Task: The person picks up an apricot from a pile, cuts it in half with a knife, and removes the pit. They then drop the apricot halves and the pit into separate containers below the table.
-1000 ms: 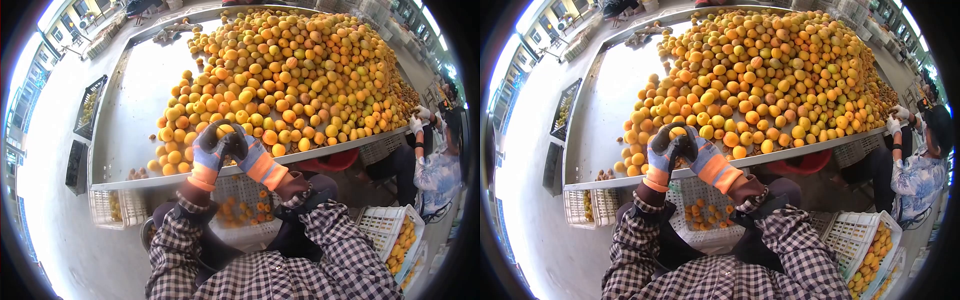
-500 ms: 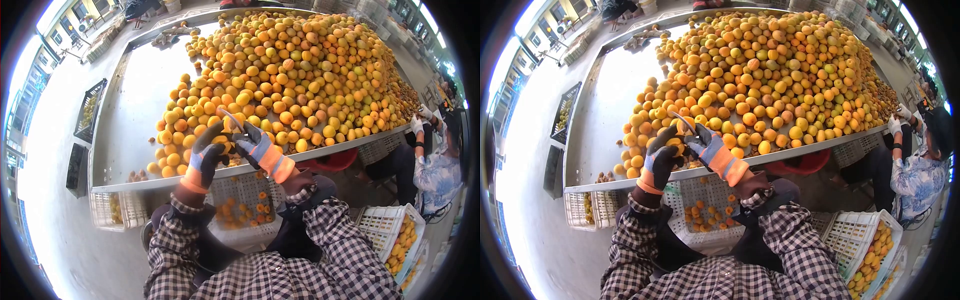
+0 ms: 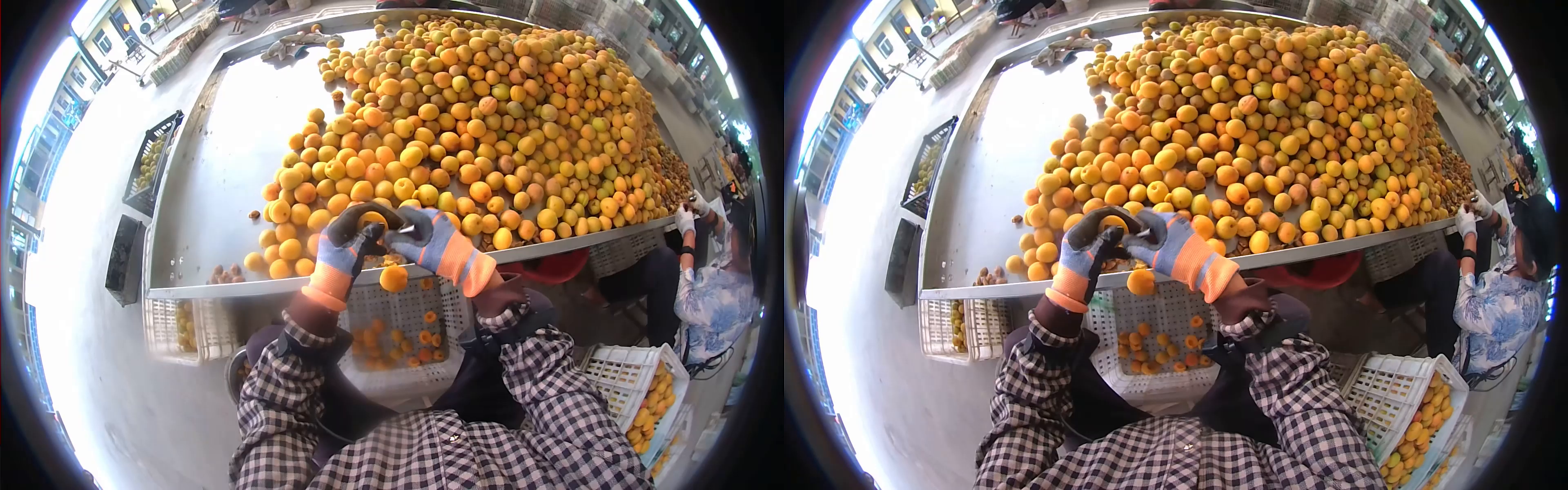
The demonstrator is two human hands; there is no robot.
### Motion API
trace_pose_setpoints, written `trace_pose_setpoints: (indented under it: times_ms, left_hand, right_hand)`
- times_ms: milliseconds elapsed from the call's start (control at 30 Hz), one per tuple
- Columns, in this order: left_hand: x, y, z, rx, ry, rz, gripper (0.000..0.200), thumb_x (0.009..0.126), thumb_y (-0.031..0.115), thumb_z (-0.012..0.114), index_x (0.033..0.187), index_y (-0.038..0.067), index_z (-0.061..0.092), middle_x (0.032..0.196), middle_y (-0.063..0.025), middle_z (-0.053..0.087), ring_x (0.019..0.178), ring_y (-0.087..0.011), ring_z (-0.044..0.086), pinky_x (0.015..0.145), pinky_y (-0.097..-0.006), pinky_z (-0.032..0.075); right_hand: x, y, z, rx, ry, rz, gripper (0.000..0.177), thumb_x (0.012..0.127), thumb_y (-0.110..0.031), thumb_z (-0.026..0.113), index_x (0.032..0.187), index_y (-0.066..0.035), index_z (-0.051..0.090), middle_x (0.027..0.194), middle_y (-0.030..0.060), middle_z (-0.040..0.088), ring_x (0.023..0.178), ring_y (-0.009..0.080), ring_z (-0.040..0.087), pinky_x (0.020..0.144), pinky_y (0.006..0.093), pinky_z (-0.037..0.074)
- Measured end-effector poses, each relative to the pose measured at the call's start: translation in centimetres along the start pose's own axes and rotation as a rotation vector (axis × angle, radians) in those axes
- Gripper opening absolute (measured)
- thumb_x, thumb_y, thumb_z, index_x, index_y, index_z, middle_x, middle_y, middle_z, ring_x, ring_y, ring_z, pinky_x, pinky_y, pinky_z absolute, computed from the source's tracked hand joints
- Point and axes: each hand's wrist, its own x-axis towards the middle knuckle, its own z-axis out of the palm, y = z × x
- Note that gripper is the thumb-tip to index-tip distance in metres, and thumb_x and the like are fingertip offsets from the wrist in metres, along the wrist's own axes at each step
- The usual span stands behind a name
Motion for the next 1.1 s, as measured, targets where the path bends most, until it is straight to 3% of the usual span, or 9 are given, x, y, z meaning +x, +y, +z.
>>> trace_pose_setpoints:
  times_ms: [100,200,267,500,600,833,933,1000,1100]
  left_hand:
    - [-0.7,1.5,0.8,-0.17,0.075,-0.198,0.03,0.09,0.014,0.065,0.116,0.001,0.059,0.092,-0.0083,0.066,0.07,-0.0149,0.067,0.048,-0.0211,0.047]
    - [-0.5,-1.2,1.4,-0.056,-0.027,-0.282,0.026,0.09,0.013,0.063,0.114,0.004,0.059,0.09,-0.009,0.067,0.066,-0.0171,0.069,0.046,-0.023,0.048]
    - [-1.4,-1.4,2.7,-0.044,-0.128,-0.434,0.027,0.088,0.009,0.061,0.115,0.004,0.058,0.09,-0.0087,0.068,0.063,-0.0175,0.069,0.044,-0.0253,0.049]
    - [-1.4,1.5,2.5,-0.167,-0.117,-0.312,0.038,0.087,0.009,0.063,0.123,0.004,0.054,0.099,-0.0061,0.064,0.084,-0.0135,0.066,0.06,-0.0213,0.05]
    - [-1.4,1.4,2.6,-0.104,-0.232,-0.308,0.042,0.085,0.006,0.064,0.124,0.003,0.051,0.098,-0.0074,0.064,0.08,-0.0133,0.066,0.058,-0.0216,0.05]
    - [-1.4,1.4,3.7,-0.15,-0.169,-0.335,0.041,0.077,0.005,0.066,0.117,0.003,0.056,0.084,-0.0073,0.066,0.062,-0.0106,0.061,0.048,-0.0222,0.044]
    - [-1.2,0.8,3.8,-0.089,-0.207,-0.356,0.038,0.077,0.005,0.065,0.113,0.004,0.057,0.088,-0.0069,0.065,0.068,-0.0135,0.063,0.056,-0.025,0.048]
    - [-0.7,-1.4,4.0,0.15,-0.131,-0.005,0.034,0.077,0.004,0.064,0.11,0.004,0.057,0.092,-0.0082,0.064,0.08,-0.0184,0.063,0.071,-0.0289,0.051]
    - [-0.4,-3.0,4.8,0.195,-0.057,0.084,0.034,0.076,0.004,0.064,0.109,0.004,0.057,0.096,-0.0103,0.062,0.091,-0.0229,0.063,0.083,-0.0313,0.049]
  right_hand:
    - [0.5,0.1,-0.6,0.0,0.19,-0.058,0.019,0.085,-0.007,0.069,0.102,-0.003,0.063,0.084,0.0042,0.064,0.073,0.0071,0.059,0.063,0.0219,0.049]
    - [0.8,-0.3,-0.6,0.393,0.364,-0.061,0.013,0.088,-0.008,0.068,0.099,-0.005,0.064,0.073,-0.0029,0.061,0.063,0.0013,0.055,0.054,0.0169,0.042]
    - [0.9,-0.1,-0.6,0.371,0.379,-0.05,0.013,0.088,-0.009,0.068,0.1,-0.005,0.063,0.072,-0.0029,0.06,0.061,0.0016,0.054,0.052,0.0172,0.041]
    - [0.9,-0.9,-0.4,0.576,0.379,-0.119,0.013,0.095,-0.012,0.059,0.103,-0.002,0.06,0.066,0.0025,0.059,0.047,0.0064,0.05,0.04,0.0193,0.037]
    - [0.9,-1.9,-0.4,0.672,0.508,-0.322,0.026,0.099,-0.026,0.054,0.108,-0.002,0.056,0.063,0.0062,0.053,0.036,0.0098,0.039,0.031,0.0238,0.032]
    - [0.7,-3.6,-0.2,0.702,0.523,-0.526,0.026,0.097,-0.023,0.057,0.108,0.0,0.055,0.065,0.0089,0.057,0.037,0.0098,0.042,0.034,0.0218,0.034]
    - [1.2,-2.6,0.3,0.646,0.498,-0.613,0.024,0.098,-0.019,0.056,0.109,0.002,0.055,0.065,0.0088,0.057,0.039,0.0089,0.043,0.037,0.0206,0.034]
    - [1.4,-2.5,0.4,0.498,0.49,-0.665,0.029,0.1,-0.024,0.05,0.112,0.002,0.053,0.06,0.009,0.053,0.037,0.0102,0.042,0.033,0.0233,0.035]
    - [2.4,-1.6,0.3,0.572,0.526,-0.668,0.029,0.1,-0.024,0.05,0.112,0.003,0.053,0.058,0.0084,0.052,0.035,0.0107,0.041,0.033,0.0234,0.033]
